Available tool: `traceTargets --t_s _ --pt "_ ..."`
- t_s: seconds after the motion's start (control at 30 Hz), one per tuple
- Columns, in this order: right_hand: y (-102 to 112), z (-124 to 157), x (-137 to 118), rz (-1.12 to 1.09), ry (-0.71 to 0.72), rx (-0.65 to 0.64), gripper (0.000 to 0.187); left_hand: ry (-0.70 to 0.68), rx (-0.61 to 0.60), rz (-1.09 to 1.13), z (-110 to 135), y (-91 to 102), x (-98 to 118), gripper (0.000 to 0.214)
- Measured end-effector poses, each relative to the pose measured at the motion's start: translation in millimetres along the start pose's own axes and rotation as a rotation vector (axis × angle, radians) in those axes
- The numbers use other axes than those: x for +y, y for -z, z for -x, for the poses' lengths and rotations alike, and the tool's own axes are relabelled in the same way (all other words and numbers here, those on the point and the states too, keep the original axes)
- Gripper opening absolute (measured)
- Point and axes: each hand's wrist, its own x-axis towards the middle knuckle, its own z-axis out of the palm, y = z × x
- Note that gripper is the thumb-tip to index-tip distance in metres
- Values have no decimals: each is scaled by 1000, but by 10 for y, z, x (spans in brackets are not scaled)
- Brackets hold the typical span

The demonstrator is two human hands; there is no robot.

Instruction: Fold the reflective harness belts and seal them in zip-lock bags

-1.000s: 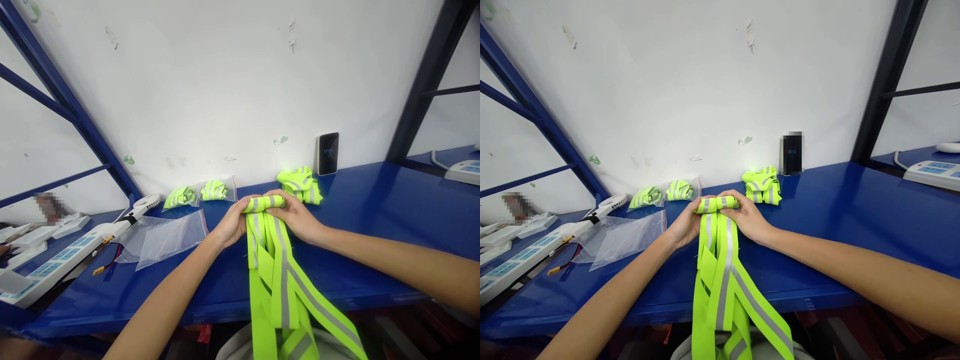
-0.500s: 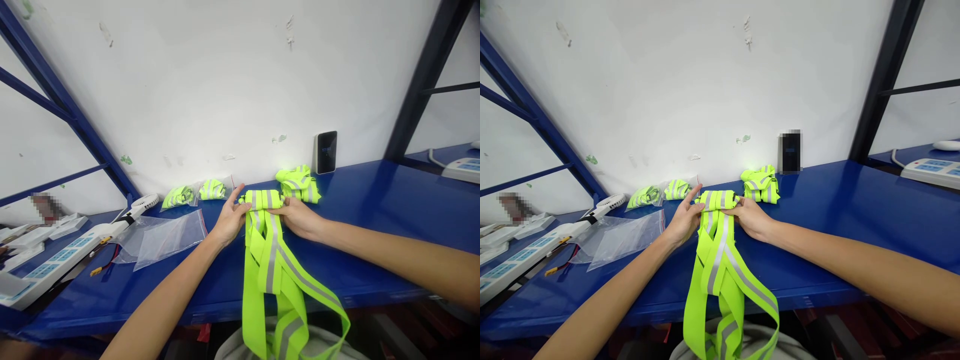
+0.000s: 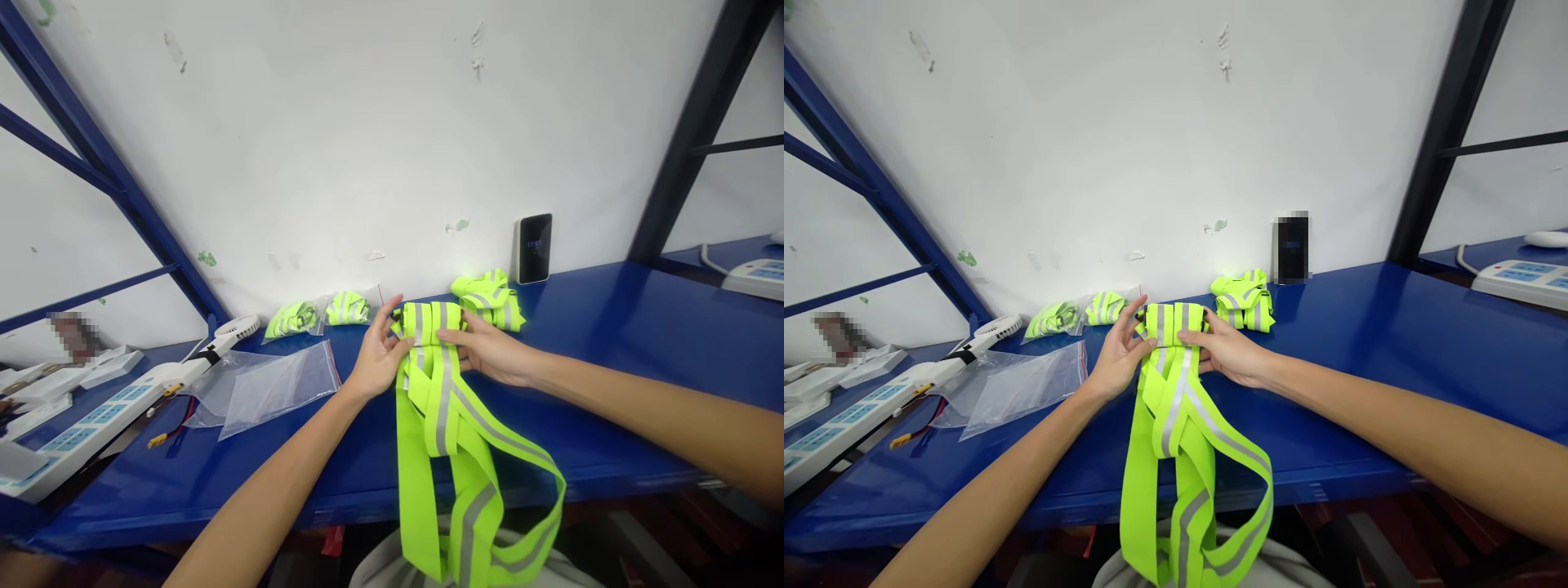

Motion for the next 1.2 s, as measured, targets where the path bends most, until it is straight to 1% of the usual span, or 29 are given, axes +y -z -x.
traceTargets --t_s 0.07,0.13,0.23,0.3,0.37,0.43,0.47,0.53,0.6,0.67,0.73,0.83,0.97,1.0,1.07,1.13,1.2 --pt "14 -26 24 3 34 35 52 -2 -13 -16 -6 6 -5 78" --pt "24 -52 49 -4 74 53 43 8 -20 -5 -17 15 -19 82" --pt "34 -80 74 -29 117 43 31 37 -28 25 -37 31 -59 84" --pt "34 -91 75 -33 136 41 31 38 -24 23 -45 39 -88 85" --pt "29 -98 66 -33 169 57 31 18 -7 -30 -38 40 -100 83" --pt "21 -105 51 -44 219 88 33 -56 14 -158 -9 36 -76 70" --pt "20 -110 43 -51 251 105 34 -123 11 -262 14 33 -48 62" --pt "25 -122 29 -55 308 130 37 -293 -47 -531 70 30 36 43" --pt "44 -134 16 -43 345 158 38 -441 -151 -800 124 32 133 30" --pt "70 -146 -2 -31 342 195 37 -537 -251 -977 158 38 212 25" --pt "94 -158 -24 -32 337 237 35 -587 -321 -1059 168 40 252 25" --pt "114 -177 -50 -32 347 271 34 -585 -394 -1073 158 24 263 26" --pt "112 -192 -55 -11 319 292 36 -575 -442 -1051 172 -40 287 22" --pt "112 -193 -58 -12 311 302 37 -580 -473 -1061 183 -62 294 24" --pt "118 -189 -77 -25 289 324 35 -590 -544 -1102 204 -103 293 33" --pt "125 -179 -112 -50 251 344 31 -615 -554 -1175 211 -133 254 44" --pt "119 -163 -146 -80 205 357 28 -674 -480 -1265 201 -143 186 46"
